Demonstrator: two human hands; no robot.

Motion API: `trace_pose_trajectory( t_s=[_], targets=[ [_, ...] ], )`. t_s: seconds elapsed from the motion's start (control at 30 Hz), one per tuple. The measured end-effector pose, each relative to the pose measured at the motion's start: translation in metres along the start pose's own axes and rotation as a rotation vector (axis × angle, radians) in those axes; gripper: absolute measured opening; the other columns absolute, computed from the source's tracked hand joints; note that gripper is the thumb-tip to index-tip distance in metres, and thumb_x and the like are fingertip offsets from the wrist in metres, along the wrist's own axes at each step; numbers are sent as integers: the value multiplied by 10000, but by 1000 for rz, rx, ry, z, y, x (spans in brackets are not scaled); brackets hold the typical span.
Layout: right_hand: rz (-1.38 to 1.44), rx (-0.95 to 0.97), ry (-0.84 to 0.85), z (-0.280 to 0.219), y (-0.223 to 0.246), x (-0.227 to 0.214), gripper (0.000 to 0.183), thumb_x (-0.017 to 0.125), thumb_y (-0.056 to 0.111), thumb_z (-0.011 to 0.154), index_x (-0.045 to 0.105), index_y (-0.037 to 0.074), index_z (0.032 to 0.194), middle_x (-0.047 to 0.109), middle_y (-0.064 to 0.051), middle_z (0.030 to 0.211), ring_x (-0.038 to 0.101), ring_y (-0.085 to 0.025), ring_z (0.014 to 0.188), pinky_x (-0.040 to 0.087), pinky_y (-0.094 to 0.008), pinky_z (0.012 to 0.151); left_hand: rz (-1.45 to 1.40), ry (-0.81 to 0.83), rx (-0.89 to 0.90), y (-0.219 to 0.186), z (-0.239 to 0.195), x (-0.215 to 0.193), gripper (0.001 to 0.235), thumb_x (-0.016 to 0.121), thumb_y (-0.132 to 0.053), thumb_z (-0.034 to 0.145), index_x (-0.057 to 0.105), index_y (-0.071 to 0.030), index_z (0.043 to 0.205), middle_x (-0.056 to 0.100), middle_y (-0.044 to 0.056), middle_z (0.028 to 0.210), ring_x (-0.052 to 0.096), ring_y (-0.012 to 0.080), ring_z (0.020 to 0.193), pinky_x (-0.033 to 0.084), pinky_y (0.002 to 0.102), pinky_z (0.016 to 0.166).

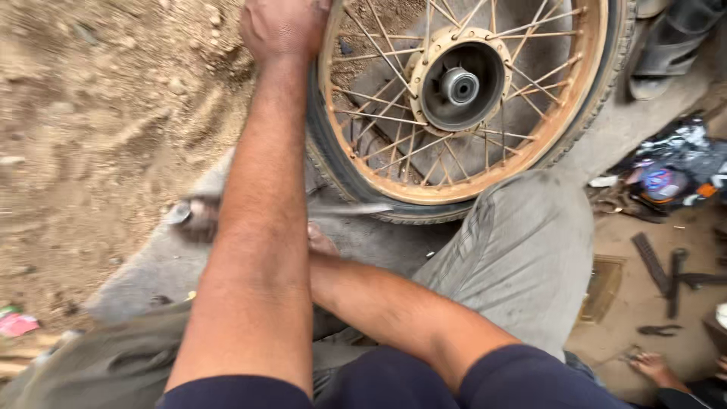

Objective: The person uses a metal tire lever to pry the bead of a motorcycle tire off the rim. After removing the tire, the person places it aside and opens a plastic toolbox to search through various small parts and tools.

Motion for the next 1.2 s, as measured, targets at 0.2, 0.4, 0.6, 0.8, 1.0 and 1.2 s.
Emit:
trace_pose_trajectory(
  t_s=[0.2, 0.4, 0.6, 0.8, 1.0, 1.2],
  targets=[
    [0, -34, -22, 14, 20, -8, 400, 673, 378, 925, 719, 9, 1073, 761, -101, 838, 724, -157, 688, 586, -330, 616, -139, 151, -112, -6, -10, -21, 975, 496, -914, 773, 636, -59, 1222, 707, 107, 935, 732, 220, 862, 623, 475, 751],
    [-324, -259, -162, -81, 45, -118, 378, 738, 363, 975, 762, 47, 1180, 786, -90, 1076, 749, -179, 941, 580, -312, 808, -213, 78, -100, -4, -15, -17, 1065, 513, -1010, 675, 679, -82, 1170, 712, 104, 918, 726, 233, 868, 579, 505, 768],
    [-828, 343, -561, -182, 85, -249, 370, 696, 403, 972, 730, 198, 1277, 727, -134, 745, 701, -286, 678, 574, -430, 656, -263, 123, -140, -10, -19, -31, 913, 505, -937, 738, 705, -103, 1049, 717, 62, 927, 736, 200, 855, 619, 452, 765],
    [-1185, -88, -597, -193, 96, -273, 371, 655, 371, 897, 735, 139, 1174, 744, -189, 910, 709, -410, 880, 555, -534, 801, -233, 1, -174, 1, -73, -35, 829, 606, -756, 865, 572, -80, 1344, 627, 155, 1234, 608, 297, 1170, 525, 488, 956],
    [-1231, 209, -434, -165, 86, -285, 515, 549, 611, 974, 734, 146, 1095, 741, -173, 949, 706, -375, 974, 526, -525, 915, -367, 79, -526, 8, -178, -42, 1054, 725, -665, 800, 322, -56, 1560, 399, 220, 1603, 471, 400, 1430, 388, 569, 1171],
    [-1255, 211, -342, -147, 69, -310, 598, 460, 687, 966, 718, 221, 1237, 755, -120, 830, 735, -277, 897, 523, -512, 975, -388, 168, -686, -23, -228, -22, 1543, 859, -675, 615, -182, -77, 1584, 69, 351, 1632, 341, 539, 1420, 354, 585, 1158]
  ],
)
Point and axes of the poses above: each hand's wrist, its own z-axis towards the middle knuckle, its own x-axis out of the palm, y = z × x, the point moved 3 cm from there along z, towards the middle knuckle
